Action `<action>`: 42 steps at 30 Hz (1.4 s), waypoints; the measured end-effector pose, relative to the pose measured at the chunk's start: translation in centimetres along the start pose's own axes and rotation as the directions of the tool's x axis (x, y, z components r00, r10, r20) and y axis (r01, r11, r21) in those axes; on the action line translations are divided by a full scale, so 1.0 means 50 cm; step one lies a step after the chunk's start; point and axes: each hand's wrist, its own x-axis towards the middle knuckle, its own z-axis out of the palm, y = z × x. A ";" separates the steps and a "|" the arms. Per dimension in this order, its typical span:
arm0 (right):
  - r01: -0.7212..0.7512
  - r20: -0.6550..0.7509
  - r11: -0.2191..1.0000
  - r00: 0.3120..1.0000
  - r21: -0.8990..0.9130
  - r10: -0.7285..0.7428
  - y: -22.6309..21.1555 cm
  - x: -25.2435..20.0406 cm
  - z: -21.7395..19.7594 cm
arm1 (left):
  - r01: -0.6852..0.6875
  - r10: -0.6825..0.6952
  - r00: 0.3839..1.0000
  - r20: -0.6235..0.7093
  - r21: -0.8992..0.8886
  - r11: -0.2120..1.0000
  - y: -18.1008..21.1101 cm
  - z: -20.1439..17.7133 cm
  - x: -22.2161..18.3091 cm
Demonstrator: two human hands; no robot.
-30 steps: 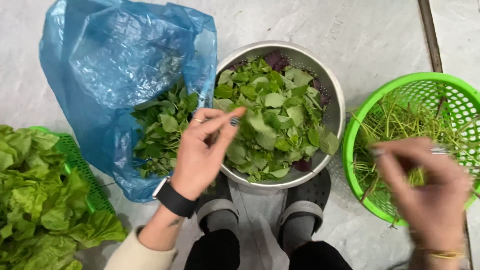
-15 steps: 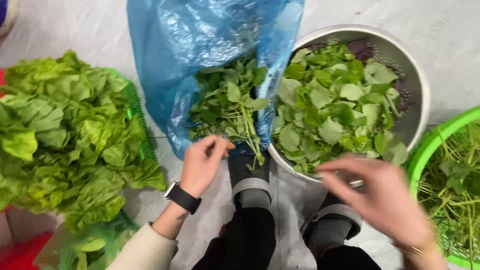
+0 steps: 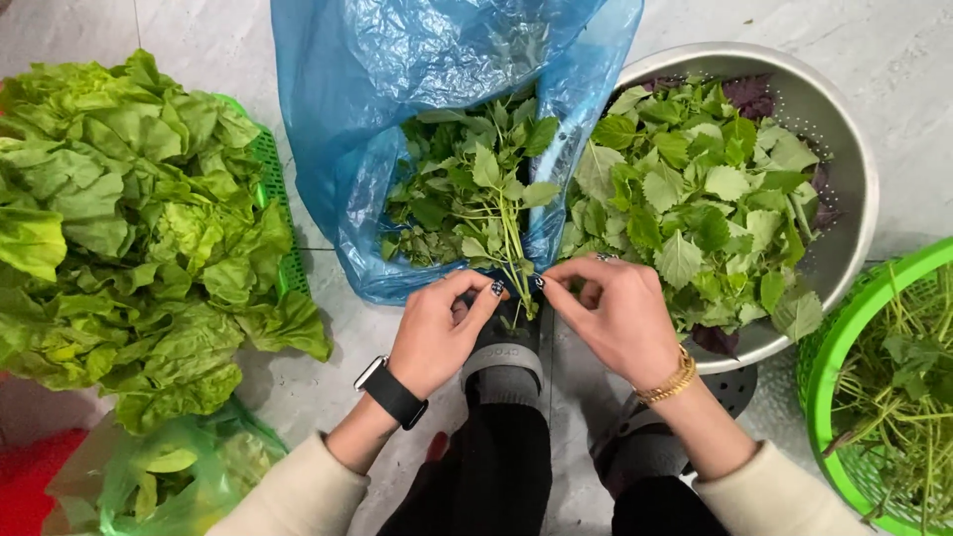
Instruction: Plucking leaves from herb stems and sorting them into containers.
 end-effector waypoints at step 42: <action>-0.268 -0.669 0.835 0.503 0.480 0.546 0.322 -0.460 -0.474 | -0.345 0.333 0.932 0.144 0.062 0.937 0.292 0.166 0.114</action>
